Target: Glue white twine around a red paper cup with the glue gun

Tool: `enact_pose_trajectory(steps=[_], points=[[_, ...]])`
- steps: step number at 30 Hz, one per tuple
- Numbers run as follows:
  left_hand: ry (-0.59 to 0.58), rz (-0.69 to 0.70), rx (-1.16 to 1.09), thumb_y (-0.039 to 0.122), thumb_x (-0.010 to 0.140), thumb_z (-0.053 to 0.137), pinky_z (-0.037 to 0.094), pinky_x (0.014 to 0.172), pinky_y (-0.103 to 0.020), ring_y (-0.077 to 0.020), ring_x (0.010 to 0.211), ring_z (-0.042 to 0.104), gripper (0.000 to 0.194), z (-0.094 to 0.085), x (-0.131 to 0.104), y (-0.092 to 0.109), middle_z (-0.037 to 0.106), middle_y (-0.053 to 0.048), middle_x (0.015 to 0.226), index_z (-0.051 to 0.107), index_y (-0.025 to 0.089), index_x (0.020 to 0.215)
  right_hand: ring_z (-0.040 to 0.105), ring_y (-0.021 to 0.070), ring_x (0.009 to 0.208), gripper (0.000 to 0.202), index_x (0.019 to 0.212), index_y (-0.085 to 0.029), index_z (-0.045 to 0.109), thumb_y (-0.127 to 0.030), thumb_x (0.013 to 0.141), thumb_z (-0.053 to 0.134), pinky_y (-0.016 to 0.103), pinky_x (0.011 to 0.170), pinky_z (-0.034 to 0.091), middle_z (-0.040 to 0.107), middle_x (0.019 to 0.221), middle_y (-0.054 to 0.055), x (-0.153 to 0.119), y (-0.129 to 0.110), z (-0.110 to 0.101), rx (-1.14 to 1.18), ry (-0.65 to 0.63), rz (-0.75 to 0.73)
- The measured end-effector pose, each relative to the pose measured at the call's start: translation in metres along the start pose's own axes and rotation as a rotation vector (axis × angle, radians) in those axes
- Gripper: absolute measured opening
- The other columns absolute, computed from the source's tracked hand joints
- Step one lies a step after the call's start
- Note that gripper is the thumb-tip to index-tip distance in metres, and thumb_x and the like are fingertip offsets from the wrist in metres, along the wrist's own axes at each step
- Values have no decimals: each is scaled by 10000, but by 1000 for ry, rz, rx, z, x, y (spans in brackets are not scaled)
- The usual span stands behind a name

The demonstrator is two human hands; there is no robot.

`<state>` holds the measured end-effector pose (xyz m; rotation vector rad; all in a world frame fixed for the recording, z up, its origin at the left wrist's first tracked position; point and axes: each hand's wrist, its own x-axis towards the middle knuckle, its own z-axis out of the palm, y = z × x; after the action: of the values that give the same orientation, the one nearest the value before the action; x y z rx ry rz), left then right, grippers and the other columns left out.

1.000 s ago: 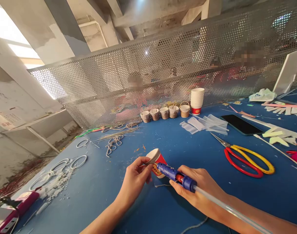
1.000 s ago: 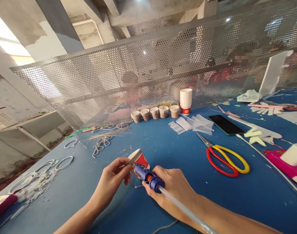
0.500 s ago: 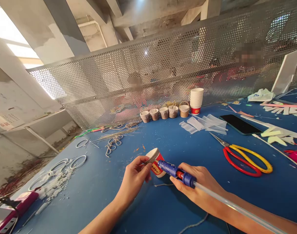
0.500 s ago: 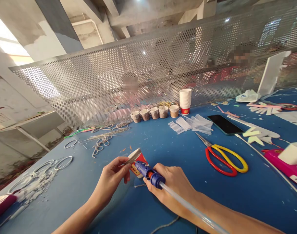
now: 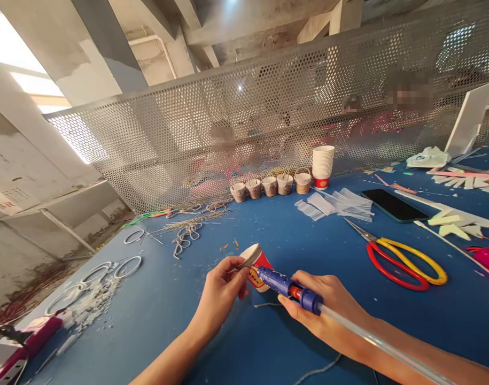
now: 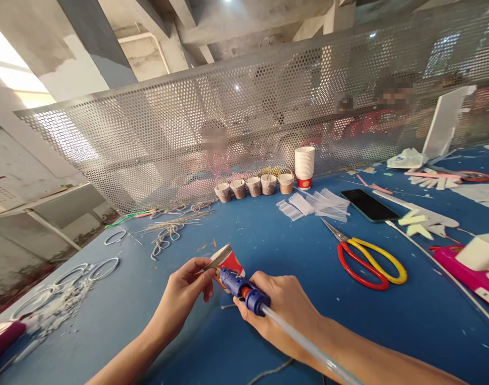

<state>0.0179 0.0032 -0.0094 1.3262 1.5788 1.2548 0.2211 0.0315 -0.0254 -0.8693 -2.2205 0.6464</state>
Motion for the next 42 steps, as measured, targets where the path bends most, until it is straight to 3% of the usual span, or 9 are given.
enact_pose_trajectory(steps=[15,21,42], points=[[8,-7,-17,379,743,621,405,480,-225,-102,427,489,222,1,-1,5,553,58,482,603,163,789,513,117,450,228,691,-226,433,-336,890,460,227,484,349,571,549,-32,2,-3,1,-33,29,-31],[-11,-8,10,319,751,600,412,523,-238,-109,454,502,166,0,-2,7,564,51,479,613,160,799,526,126,478,245,703,-221,438,-376,890,457,226,503,367,598,592,-11,2,0,-1,-2,3,48],[3,-4,-22,369,738,609,420,479,-236,-113,440,505,221,2,-2,6,574,39,497,624,159,803,518,117,465,225,699,-220,459,-348,884,462,227,500,367,581,562,-26,3,-2,0,-36,22,-23]])
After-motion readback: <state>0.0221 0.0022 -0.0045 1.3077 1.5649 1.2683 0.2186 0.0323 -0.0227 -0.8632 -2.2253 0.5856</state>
